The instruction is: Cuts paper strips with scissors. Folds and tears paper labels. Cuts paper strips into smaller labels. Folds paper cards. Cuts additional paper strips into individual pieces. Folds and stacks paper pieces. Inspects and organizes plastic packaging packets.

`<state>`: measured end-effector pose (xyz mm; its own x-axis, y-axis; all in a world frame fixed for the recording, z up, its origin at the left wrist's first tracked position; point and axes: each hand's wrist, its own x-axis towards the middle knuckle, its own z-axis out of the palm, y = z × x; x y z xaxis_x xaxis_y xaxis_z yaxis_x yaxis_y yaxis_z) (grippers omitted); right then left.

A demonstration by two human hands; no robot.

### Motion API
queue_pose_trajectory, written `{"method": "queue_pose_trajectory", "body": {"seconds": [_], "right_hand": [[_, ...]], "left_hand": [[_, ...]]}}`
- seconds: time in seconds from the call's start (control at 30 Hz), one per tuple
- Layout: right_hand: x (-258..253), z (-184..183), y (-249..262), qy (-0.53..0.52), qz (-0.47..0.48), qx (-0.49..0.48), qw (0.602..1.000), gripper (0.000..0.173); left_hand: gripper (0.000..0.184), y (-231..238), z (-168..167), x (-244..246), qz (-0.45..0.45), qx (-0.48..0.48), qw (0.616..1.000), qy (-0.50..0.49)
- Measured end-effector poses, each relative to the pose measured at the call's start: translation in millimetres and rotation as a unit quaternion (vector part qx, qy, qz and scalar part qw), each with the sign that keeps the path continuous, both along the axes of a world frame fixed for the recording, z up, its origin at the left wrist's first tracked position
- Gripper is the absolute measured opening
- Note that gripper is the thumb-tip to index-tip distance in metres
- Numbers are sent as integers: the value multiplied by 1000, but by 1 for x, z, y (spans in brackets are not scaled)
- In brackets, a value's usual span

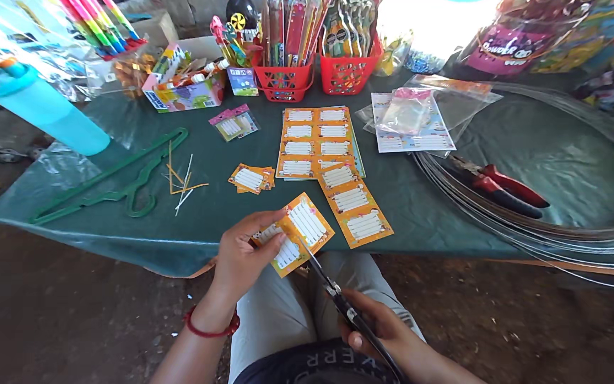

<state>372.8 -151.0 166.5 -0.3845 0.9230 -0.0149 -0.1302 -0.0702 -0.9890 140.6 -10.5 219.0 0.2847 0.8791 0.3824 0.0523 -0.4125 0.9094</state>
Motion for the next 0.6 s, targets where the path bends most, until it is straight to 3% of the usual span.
{"method": "queue_pose_trajectory", "body": {"seconds": [0.6], "right_hand": [[0, 4, 0, -12, -4, -8, 1000, 79]], "left_hand": [[27, 0, 1, 1, -1, 11, 1000, 6]]}}
